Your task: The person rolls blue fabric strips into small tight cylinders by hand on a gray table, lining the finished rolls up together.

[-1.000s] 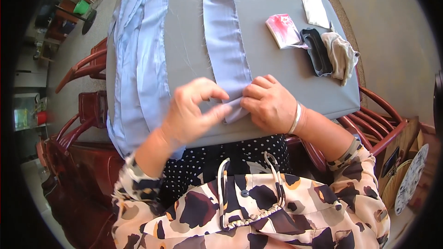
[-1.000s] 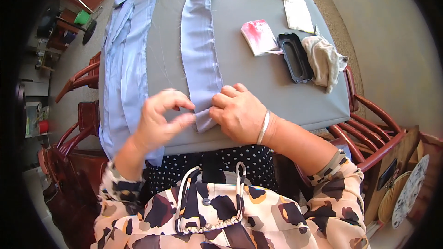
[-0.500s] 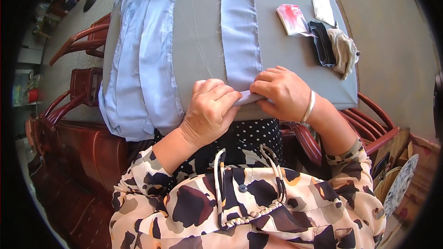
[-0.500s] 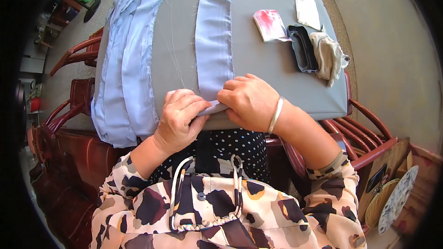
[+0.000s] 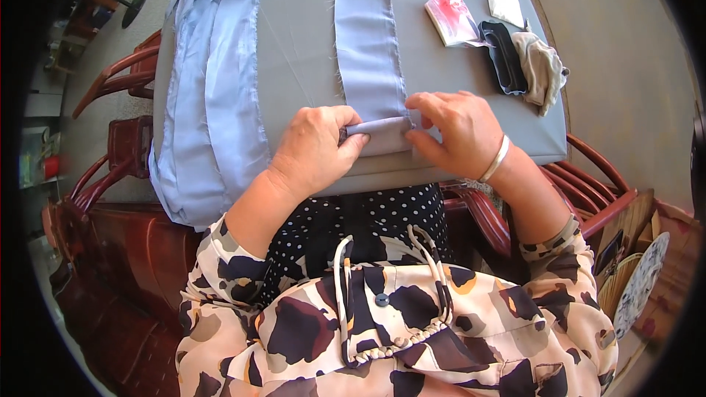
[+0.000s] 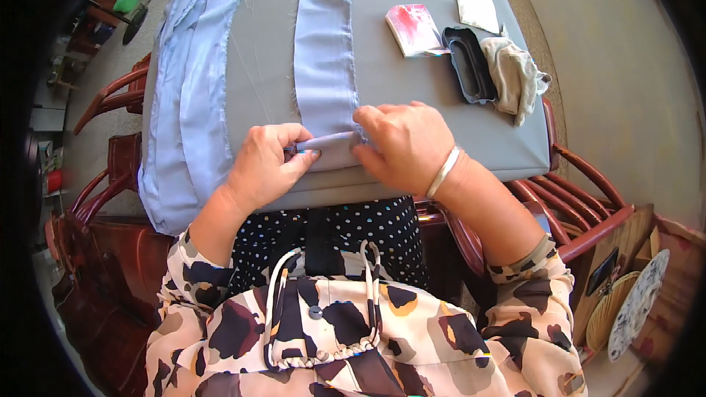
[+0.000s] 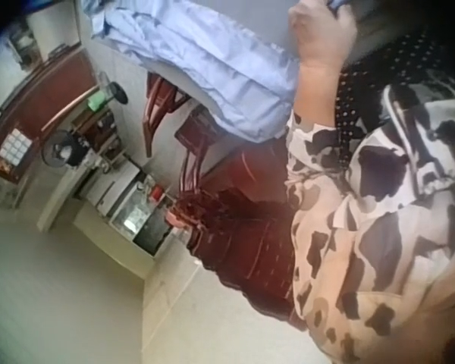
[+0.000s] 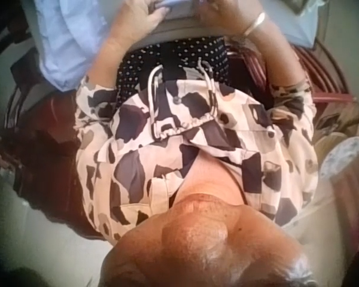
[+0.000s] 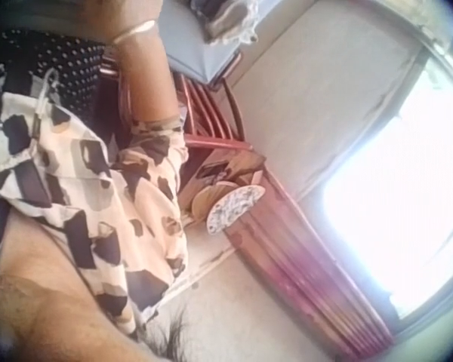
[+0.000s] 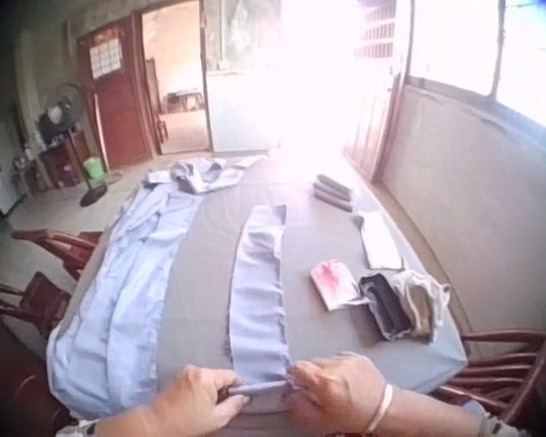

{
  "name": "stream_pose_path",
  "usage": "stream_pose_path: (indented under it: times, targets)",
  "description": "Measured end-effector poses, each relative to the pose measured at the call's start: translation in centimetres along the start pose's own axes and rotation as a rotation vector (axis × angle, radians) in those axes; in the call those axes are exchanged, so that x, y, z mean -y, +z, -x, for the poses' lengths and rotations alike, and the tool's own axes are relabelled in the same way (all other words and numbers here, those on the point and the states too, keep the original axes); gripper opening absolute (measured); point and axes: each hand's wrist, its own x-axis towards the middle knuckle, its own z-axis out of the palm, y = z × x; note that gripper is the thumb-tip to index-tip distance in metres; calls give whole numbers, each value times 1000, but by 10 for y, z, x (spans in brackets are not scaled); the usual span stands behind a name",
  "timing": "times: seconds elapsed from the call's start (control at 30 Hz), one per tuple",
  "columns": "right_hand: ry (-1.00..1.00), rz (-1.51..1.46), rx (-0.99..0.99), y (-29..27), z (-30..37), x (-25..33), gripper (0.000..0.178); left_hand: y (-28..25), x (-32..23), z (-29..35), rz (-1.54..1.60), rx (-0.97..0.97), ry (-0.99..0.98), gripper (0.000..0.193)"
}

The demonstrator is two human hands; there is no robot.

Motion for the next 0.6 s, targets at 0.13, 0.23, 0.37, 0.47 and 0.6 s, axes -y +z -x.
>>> stream_pose_path:
  times: [0.13, 0.23, 0.37, 0.47, 0.6]
  targets:
    - [-98, -14, -107, 2, 0, -10, 24, 4, 5, -14, 11, 74, -57, 18]
    - [-306, 26, -85, 8, -2, -3, 24, -6, -2, -11, -18, 74, -81, 19]
    - [-269, 38, -39, 15, -1, -3, 23, -1, -6, -12, -84, 43, -177, 26]
    - [-285, 101, -53, 15, -1, -3, 23, 10, 6, -3, -272, -301, 193, 35]
    - [-295, 124, -88, 18, -2, -2, 24, 14, 6, 11, -197, -280, 322, 41]
